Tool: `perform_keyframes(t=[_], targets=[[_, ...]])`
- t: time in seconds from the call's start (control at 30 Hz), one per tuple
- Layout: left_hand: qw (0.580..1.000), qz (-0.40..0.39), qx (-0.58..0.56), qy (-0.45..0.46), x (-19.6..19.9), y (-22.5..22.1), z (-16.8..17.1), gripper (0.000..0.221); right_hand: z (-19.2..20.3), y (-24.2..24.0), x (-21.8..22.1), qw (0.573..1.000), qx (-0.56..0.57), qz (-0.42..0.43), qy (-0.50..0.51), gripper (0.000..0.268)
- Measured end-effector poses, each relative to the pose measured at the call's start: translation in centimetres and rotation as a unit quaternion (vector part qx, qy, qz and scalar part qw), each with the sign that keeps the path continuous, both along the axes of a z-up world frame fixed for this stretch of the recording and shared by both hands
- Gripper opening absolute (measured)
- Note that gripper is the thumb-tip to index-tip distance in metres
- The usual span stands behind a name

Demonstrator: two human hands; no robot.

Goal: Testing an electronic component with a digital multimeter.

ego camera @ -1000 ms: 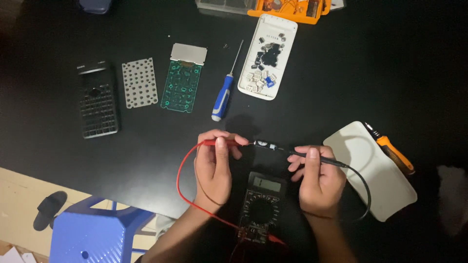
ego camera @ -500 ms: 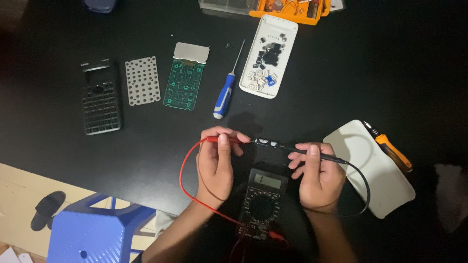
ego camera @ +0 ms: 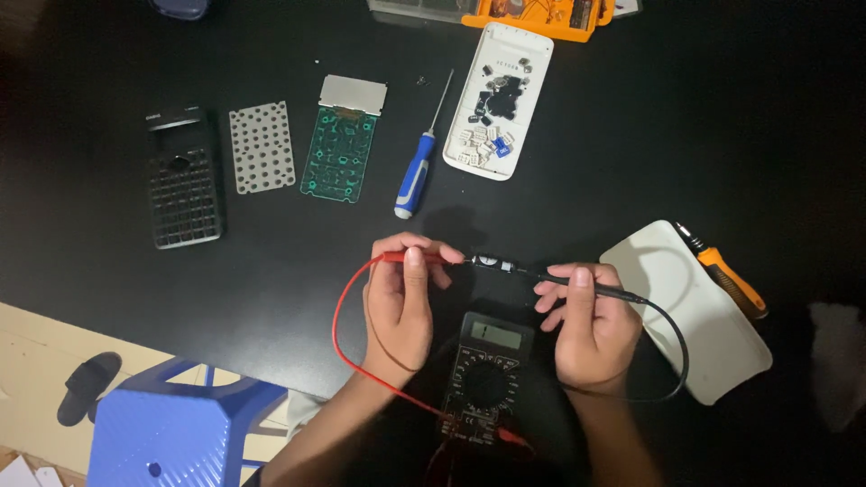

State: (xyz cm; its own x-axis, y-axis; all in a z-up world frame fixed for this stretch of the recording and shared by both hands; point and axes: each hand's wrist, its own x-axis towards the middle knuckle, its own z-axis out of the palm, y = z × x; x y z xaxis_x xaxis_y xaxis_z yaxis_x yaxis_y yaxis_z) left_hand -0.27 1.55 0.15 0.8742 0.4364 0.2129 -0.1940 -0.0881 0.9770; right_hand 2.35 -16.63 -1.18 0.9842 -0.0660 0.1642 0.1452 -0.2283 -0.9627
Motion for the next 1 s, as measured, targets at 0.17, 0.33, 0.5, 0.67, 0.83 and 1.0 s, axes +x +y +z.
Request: perform_keyframes(t=[0.17, 0.33, 0.5, 0.67, 0.83, 1.0], targets=[[1.0, -0.008, 0.007, 0.003, 0.0, 0.2, -0.6, 0.021, -1.1, -0.3, -0.1, 1.0, 0.013, 0.001, 0.0, 0.039], [1.0, -0.005, 0.0, -0.003, 0.1, 0.0, 0.0, 0.019, -0.6, -0.1, -0.1, 1.0, 0.005, -0.003, 0.002, 0.039], [1.0, -0.001, 0.011, -0.002, 0.0, 0.0, 0.0, 0.02, -0.2, -0.1, -0.1, 1.0, 0.006, -0.004, 0.003, 0.039], [1.0, 0.002, 0.013, -0.001, -0.1, 0.1, -0.2, 0.02, -0.2, 0.0, -0.2, 1.0, 0.006, -0.003, 0.005, 0.038], [0.999, 0.0, 0.039, 0.022, -0.2, -0.3, 0.9, 0.02, 0.3, 0.0, -0.4, 0.999, 0.005, -0.016, 0.039, 0.037], [0.999, -0.01, 0.037, 0.033, -0.4, -0.3, 0.7, 0.021, 0.2, 0.2, -0.6, 0.997, 0.006, -0.02, 0.071, 0.036]])
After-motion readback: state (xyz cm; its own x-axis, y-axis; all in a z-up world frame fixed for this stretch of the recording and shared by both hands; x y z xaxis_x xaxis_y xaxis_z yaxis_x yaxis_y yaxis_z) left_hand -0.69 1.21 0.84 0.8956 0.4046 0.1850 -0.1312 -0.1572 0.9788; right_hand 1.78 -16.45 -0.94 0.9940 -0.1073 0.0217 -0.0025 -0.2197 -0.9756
